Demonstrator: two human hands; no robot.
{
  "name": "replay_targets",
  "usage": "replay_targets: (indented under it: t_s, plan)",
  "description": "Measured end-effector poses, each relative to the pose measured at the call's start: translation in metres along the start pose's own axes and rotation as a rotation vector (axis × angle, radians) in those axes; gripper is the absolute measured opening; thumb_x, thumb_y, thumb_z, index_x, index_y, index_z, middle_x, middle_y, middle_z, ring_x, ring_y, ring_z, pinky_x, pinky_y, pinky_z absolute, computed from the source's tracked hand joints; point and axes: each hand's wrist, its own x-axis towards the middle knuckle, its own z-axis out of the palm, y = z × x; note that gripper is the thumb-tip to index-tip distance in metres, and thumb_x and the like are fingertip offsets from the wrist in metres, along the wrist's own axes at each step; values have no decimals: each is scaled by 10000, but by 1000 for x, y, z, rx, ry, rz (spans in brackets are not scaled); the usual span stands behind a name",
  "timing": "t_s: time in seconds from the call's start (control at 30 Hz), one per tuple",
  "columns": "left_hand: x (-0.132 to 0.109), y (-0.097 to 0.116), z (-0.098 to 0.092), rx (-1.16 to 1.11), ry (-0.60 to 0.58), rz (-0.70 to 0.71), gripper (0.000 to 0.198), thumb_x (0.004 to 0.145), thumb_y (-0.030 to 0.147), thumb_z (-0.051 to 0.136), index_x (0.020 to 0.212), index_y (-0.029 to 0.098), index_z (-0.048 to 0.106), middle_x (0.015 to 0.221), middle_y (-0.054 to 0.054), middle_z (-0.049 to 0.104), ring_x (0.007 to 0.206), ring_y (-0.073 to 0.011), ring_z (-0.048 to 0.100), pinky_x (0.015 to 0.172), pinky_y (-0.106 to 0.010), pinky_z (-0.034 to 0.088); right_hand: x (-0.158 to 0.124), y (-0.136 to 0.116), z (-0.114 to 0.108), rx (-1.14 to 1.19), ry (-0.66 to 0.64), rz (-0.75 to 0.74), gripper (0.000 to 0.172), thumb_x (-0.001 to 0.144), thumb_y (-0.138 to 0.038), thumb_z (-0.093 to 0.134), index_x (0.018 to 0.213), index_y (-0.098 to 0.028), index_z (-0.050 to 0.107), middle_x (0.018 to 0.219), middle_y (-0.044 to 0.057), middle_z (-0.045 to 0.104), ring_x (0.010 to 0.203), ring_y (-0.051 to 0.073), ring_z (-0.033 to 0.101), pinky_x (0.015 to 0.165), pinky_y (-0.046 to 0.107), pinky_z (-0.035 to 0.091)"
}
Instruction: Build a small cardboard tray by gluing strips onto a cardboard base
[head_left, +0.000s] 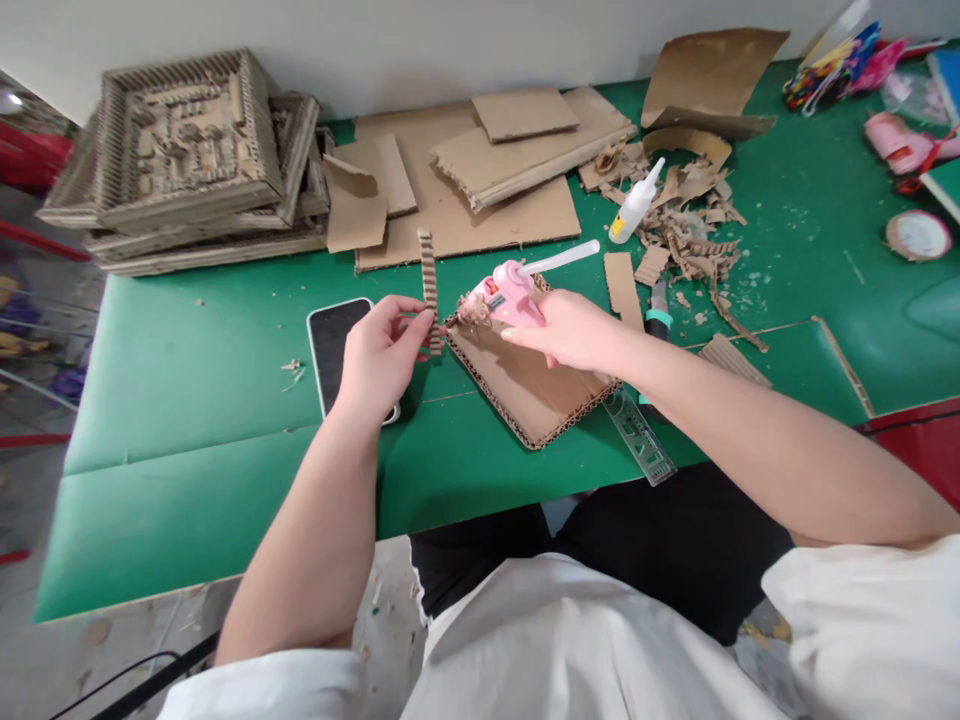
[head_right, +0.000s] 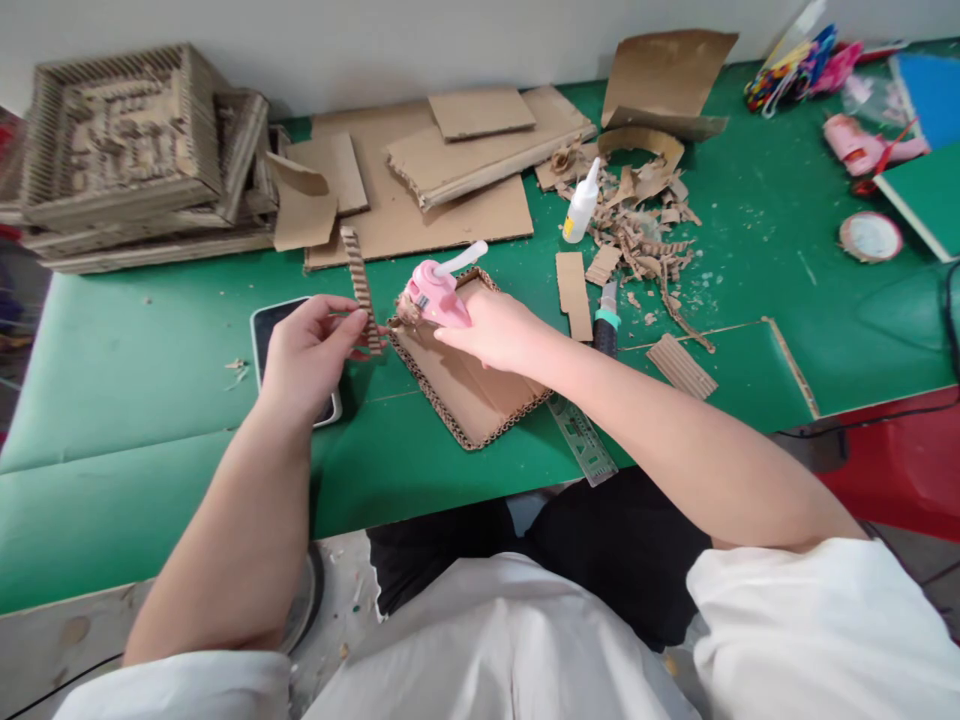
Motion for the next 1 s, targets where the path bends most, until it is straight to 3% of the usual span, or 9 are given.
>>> replay_targets:
  t_s: [0.17,0.37,0.47,0.57,0.77,1.0]
  plan:
    - [-1,0,0,3,-15,-1,174,778,353,600,862,200,597,696,-5,669,623,-146,648,523,-227,513,1,3,-2,-57,7,17,303,850,-399,504,832,-144,667,473,10,538,476,147,539,524,287,401]
    - [-1,0,1,34,-32,2,181,778,366,602,859,204,602,682,1,659,611,-142,627,484,-211,484,-2,6,-5,-29,3,20,371,862,-393,498,1120,-172,647,456,-23,518,459,146,535,531,289,407]
    - [-2,0,1,53,-27,10,186,780,371,597,861,204,605,666,6,651,583,-133,606,471,-207,470,-2,9,-7,-37,-7,54,411,870,-413,488,1164,-164,630,461,-13,525,460,154,531,513,294,401]
    - [-2,0,1,50,-32,12,201,785,390,587,867,207,602,671,2,656,600,-141,616,476,-211,473,-2,8,-6,-25,-7,54,380,867,-418,492,1103,-163,643,469,-8,534,465,153,530,505,292,403]
    - [-1,0,2,50,-31,-8,194,783,389,584,861,212,596,632,10,641,563,-133,603,471,-208,464,-2,-1,-1,-37,-41,34,287,847,-409,522,737,-161,618,483,17,557,456,136,517,505,289,383]
    - [-2,1,3,46,-40,-20,193,790,388,578,875,215,588,643,5,648,577,-140,608,480,-214,463,-3,-1,-2,-45,-37,39,300,858,-410,508,741,-155,615,494,31,564,474,144,520,513,294,383]
